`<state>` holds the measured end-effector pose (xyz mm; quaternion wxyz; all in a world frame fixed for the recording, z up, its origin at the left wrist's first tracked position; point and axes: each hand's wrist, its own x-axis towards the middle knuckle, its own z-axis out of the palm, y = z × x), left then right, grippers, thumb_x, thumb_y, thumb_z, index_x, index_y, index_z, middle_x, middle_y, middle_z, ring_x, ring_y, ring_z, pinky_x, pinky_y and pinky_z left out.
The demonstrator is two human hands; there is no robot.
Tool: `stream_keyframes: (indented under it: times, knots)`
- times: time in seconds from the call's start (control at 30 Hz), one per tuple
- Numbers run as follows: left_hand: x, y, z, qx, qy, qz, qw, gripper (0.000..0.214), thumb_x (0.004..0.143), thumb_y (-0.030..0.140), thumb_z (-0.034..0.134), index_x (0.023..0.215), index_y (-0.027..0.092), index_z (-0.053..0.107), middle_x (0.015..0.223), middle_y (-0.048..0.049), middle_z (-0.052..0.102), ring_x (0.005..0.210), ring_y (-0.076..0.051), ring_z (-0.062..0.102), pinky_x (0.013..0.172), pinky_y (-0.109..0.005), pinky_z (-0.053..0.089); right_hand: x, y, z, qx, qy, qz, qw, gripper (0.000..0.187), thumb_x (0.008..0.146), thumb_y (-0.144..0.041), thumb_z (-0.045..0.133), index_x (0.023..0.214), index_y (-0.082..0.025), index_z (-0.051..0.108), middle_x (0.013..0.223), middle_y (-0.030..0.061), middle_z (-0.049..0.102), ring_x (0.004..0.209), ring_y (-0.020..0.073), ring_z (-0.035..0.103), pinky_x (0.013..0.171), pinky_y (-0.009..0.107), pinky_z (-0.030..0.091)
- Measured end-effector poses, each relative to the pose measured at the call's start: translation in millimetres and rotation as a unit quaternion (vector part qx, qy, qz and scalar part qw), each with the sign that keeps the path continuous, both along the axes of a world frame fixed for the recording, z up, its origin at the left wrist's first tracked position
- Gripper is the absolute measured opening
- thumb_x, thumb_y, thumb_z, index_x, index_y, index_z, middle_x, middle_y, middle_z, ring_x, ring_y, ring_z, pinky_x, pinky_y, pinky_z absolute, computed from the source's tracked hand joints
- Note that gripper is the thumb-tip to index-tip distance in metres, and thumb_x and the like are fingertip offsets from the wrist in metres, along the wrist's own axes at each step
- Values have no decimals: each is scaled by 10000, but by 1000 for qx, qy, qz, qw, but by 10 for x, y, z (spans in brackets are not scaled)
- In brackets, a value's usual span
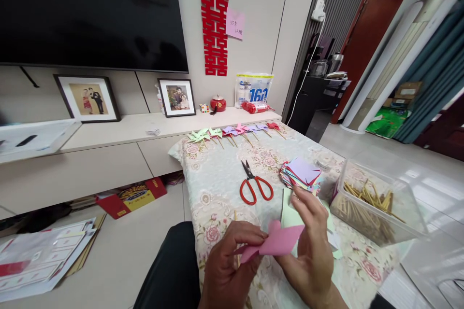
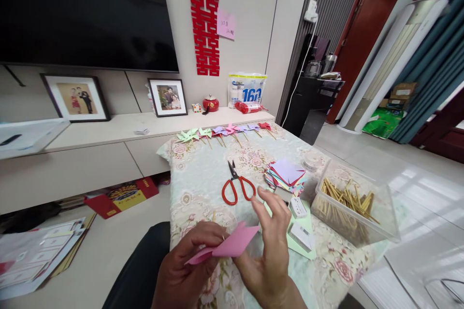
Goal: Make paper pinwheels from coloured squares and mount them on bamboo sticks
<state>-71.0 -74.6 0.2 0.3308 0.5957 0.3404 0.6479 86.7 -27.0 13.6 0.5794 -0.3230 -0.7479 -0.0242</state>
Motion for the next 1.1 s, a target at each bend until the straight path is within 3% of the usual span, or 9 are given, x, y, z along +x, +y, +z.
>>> stream_keyframes:
  times: [0.17, 0.27, 0.4, 0.6, 0.67, 0.77, 0.9, 1.0, 1.1]
  knots:
    - [-81, 29, 22, 8, 26, -23, 999, 162, 894, 106, 627, 964, 242, 679, 910, -25, 709, 903, -179, 664, 825, -294, 519, 32, 42, 117, -25, -55, 113, 992, 21, 919, -235, 651, 925, -216, 657, 1163, 116, 651, 1249, 330, 505, 1019, 553, 395]
    - [-92, 34, -8, 5, 34, -22, 999, 147, 899, 112, 623, 948, 241, 674, 895, -21, 702, 876, -171, 662, 808, -288, 514, 51, 72, 143, -44, -65, 159, 984, 108, 939, -270, 643, 845, -224, 666, 1071, 93, 687, 1188, 301, 564, 1014, 532, 412]
    - [-77, 9, -43, -28, 45, -17, 998, 95, 908, 153, 618, 916, 227, 678, 879, -27, 700, 851, -171, 665, 784, -279, 510, 51, 101, 118, -77, -66, 204, 974, 74, 916, -234, 663, 844, -223, 674, 1046, 85, 701, 1133, 294, 609, 1003, 559, 439]
    - [-193, -13, 13, -159, 89, -25, 983, 108, 882, 292, 658, 943, 217, 706, 905, -48, 715, 836, -199, 659, 776, -308, 513, 93, 150, 61, -166, -3, 263, 950, 99, 875, -198, 687, 784, -213, 654, 1012, 79, 715, 1125, 297, 619, 936, 507, 510]
    - [-294, 28, 6, -205, 129, 8, 970, 202, 839, 298, 686, 1022, 217, 712, 982, -66, 730, 892, -223, 655, 815, -334, 508, 157, 221, 10, -202, 57, 281, 937, 85, 868, -191, 703, 789, -207, 678, 979, 72, 709, 1056, 271, 642, 925, 474, 525]
    - [-396, 136, -73, -323, 195, 99, 921, 222, 875, 355, 603, 1010, 193, 673, 816, -42, 705, 718, -203, 628, 672, -313, 479, 262, 357, -114, -240, 176, 290, 909, 56, 861, -247, 729, 823, -206, 733, 937, 72, 700, 985, 255, 664, 894, 442, 550]
    - [-309, 313, -185, -329, 436, 196, 814, 171, 911, 325, 498, 924, 193, 606, 947, -82, 692, 870, -251, 644, 760, -352, 443, 330, 481, -245, -271, 292, 301, 866, 91, 851, -284, 737, 908, -218, 766, 932, 72, 718, 850, 232, 707, 697, 346, 586]
    - [-183, 438, -193, -331, 542, 191, 749, 151, 897, 259, 484, 954, 172, 593, 977, -126, 684, 958, -297, 650, 793, -374, 435, 343, 503, -267, -285, 295, 319, 854, 89, 847, -289, 736, 898, -217, 754, 874, 64, 731, 785, 223, 717, 657, 334, 583]
    - [-145, 547, -176, -350, 564, 163, 730, 172, 851, 115, 444, 903, 174, 597, 954, -134, 700, 948, -305, 664, 784, -378, 422, 355, 476, -267, -313, 269, 330, 849, 119, 833, -310, 745, 830, -194, 718, 834, 76, 728, 811, 241, 707, 689, 362, 577]
